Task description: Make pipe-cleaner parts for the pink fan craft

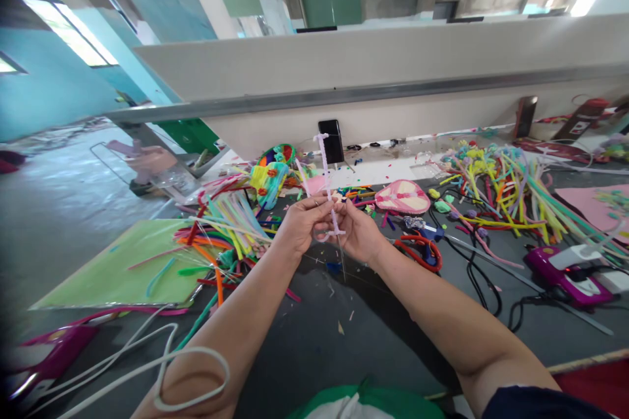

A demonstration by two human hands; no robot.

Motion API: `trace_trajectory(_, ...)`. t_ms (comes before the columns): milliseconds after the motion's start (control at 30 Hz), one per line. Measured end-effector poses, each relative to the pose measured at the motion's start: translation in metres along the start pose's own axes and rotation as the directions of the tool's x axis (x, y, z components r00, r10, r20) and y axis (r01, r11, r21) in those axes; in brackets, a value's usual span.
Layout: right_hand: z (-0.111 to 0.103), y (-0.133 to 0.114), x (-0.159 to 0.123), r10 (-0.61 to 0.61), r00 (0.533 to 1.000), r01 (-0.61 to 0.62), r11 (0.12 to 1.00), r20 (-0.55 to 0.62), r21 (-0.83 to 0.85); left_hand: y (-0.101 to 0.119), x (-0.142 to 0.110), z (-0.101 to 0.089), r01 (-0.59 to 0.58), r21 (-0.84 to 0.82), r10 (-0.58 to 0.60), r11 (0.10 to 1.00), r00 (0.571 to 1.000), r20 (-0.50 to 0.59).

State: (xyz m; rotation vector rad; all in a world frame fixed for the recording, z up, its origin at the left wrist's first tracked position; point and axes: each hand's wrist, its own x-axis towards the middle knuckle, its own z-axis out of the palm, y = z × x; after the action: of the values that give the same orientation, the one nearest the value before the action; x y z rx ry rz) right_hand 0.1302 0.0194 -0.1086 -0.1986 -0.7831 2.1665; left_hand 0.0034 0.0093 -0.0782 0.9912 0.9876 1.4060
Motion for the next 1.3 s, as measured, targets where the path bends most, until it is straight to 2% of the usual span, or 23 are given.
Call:
trace_trajectory(267, -0.001, 0.001, 0.000, -0.009, 0.999, 0.008, 0.999, 0.036, 0.031, -0.004, 0.003, -0.002, -0.026, 0.001, 0.026, 1.000, 1.000, 0.010)
trace_trajectory(400, -0.002, 0.001, 0.000, 0.005, 1.000, -0.006, 1.000, 0.018, 0.028, -0.004, 0.004, -0.002, -0.031, 0.012, 0.030, 0.999, 1.000, 0.005)
trace_trajectory(500, -0.004, 0.000, 0.000, 0.027, 1.000, -0.027, 0.999, 0.002, 0.031, -0.005, 0.004, -0.003, -0.015, 0.016, 0.015, 1.000, 1.000, 0.004)
trace_trajectory(733, -0.007, 0.002, 0.000, 0.062, 0.997, -0.063, 0.998, 0.053, 0.016, -0.005, 0.002, -0.001, 0.033, 0.024, -0.034, 0.999, 0.999, 0.013)
trace_trajectory(900, -0.006, -0.003, 0.000, -0.011, 0.999, 0.010, 1.000, 0.052, 0.009, 0.002, -0.002, 0.001, 0.062, -0.020, -0.059, 0.998, 0.989, 0.139)
trace_trajectory(967, -0.007, -0.007, 0.001, -0.061, 0.997, 0.061, 0.998, 0.039, -0.002, 0.005, 0.000, -0.001, 0.016, -0.057, -0.010, 0.998, 0.994, 0.106)
trace_trajectory(1033, -0.008, -0.011, 0.001, -0.109, 0.994, 0.109, 0.994, 0.029, -0.005, 0.007, 0.004, -0.005, -0.088, -0.077, 0.087, 0.993, 0.996, -0.016)
trace_trajectory(1133, -0.010, -0.013, 0.001, -0.148, 0.989, 0.148, 0.989, 0.023, -0.001, 0.007, 0.011, -0.011, -0.235, -0.040, 0.225, 0.971, 0.958, -0.176)
trace_trajectory(1200, -0.010, -0.013, 0.002, -0.147, 0.989, 0.147, 0.989, 0.013, -0.009, 0.006, 0.013, -0.013, -0.303, 0.012, 0.299, 0.953, 0.930, -0.213)
trace_trajectory(1300, -0.010, -0.011, 0.001, -0.138, 0.990, 0.138, 0.990, -0.002, -0.019, 0.004, 0.012, -0.014, -0.376, 0.097, 0.388, 0.922, 0.898, -0.210)
